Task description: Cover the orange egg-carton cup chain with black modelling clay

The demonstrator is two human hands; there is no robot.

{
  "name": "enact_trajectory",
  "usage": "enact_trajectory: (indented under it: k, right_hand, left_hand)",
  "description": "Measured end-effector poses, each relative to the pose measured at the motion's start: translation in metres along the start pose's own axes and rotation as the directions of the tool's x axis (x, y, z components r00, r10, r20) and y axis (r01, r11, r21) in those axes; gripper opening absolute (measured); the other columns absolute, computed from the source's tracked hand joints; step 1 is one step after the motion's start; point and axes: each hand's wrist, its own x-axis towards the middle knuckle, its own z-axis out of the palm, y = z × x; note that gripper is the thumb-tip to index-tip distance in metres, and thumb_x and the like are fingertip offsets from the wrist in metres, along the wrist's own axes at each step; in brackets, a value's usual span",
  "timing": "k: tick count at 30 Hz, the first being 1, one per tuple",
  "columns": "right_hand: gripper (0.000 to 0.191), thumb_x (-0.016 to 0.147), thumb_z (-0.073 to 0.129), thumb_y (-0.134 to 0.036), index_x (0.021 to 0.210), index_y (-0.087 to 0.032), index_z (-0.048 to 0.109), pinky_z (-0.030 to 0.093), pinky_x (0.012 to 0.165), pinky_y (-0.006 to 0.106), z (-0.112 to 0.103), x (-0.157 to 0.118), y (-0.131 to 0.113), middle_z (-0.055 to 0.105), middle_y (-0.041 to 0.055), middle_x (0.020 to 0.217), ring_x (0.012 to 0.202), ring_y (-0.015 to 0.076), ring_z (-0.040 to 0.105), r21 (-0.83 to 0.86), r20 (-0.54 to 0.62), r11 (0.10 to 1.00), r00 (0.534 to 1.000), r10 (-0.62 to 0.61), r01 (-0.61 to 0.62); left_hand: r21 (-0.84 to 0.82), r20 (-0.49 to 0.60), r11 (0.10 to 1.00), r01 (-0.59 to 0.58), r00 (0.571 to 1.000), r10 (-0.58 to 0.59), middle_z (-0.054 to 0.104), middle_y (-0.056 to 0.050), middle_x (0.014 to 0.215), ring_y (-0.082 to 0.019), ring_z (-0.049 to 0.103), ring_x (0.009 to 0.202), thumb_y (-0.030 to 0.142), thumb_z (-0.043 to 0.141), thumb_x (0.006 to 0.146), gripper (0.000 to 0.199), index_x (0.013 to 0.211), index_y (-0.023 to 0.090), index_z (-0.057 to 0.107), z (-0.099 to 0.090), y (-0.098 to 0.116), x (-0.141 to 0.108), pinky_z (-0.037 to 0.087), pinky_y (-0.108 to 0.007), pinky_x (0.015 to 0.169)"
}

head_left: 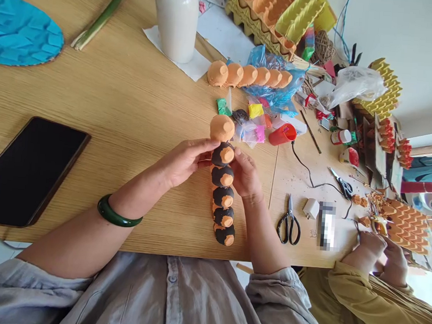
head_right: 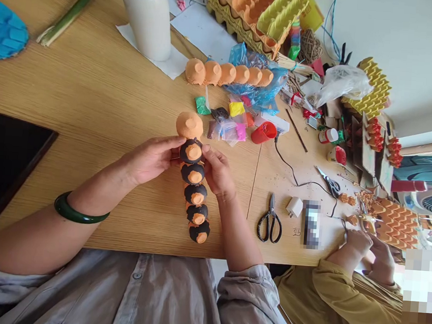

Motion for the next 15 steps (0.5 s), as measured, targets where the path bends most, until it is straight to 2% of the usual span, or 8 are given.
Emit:
enact_trajectory:
  k: [4, 7, 11, 15]
  right_hand:
    - [0.051, 0.072, 0.097, -0.064, 0.073, -0.023, 0.067, 0.048, 0.064, 0.026, -0.003, -0.012, -0.005, 0.064, -0.0048, 0.071, 0.065, 0.0113, 0.053, -0.068, 0.013, 0.997, 0.999, -0.034, 0.034]
    - [0.051, 0.071, 0.097, -0.065, 0.074, -0.023, 0.068, 0.049, 0.066, 0.027, -0.008, -0.019, -0.002, 0.064, -0.0039, 0.072, 0.066, 0.0118, 0.054, -0.061, 0.011, 0.998, 1.000, -0.011, 0.012]
    - [0.053, 0.068, 0.099, -0.065, 0.072, -0.022, 0.068, 0.050, 0.066, 0.027, -0.009, -0.025, 0.004, 0.066, -0.0030, 0.072, 0.067, 0.0127, 0.056, -0.035, -0.011, 0.999, 1.000, 0.005, -0.005]
    - [0.053, 0.073, 0.098, -0.065, 0.069, -0.023, 0.067, 0.045, 0.062, 0.024, -0.005, -0.031, 0.010, 0.061, -0.0050, 0.067, 0.062, 0.0103, 0.050, -0.056, -0.029, 0.996, 0.997, -0.069, 0.067]
  left_hand:
    - [-0.021, 0.045, 0.995, 0.097, 0.994, -0.096, 0.084, -0.006, 0.098, -0.025, 0.077, 0.096, 0.057, 0.104, 0.066, 0.045, 0.090, 0.024, 0.086, 0.000, -0.003, 0.001, 0.061, -0.036, 0.084]
    - [0.000, 0.058, 0.995, 0.102, 0.993, -0.101, 0.084, -0.007, 0.097, -0.026, 0.076, 0.093, 0.055, 0.104, 0.066, 0.043, 0.088, 0.022, 0.086, 0.003, -0.005, 0.000, 0.060, -0.038, 0.085]
    - [0.031, 0.007, 0.998, 0.059, 0.998, -0.060, 0.080, -0.005, 0.087, -0.022, 0.070, 0.084, 0.047, 0.098, 0.069, 0.033, 0.078, 0.020, 0.082, 0.012, -0.008, -0.004, 0.056, -0.032, 0.076]
    - [0.028, -0.039, 0.997, 0.068, 0.997, -0.067, 0.073, -0.002, 0.080, -0.017, 0.064, 0.079, 0.042, 0.093, 0.069, 0.029, 0.073, 0.018, 0.076, 0.019, -0.007, -0.009, 0.052, -0.026, 0.071]
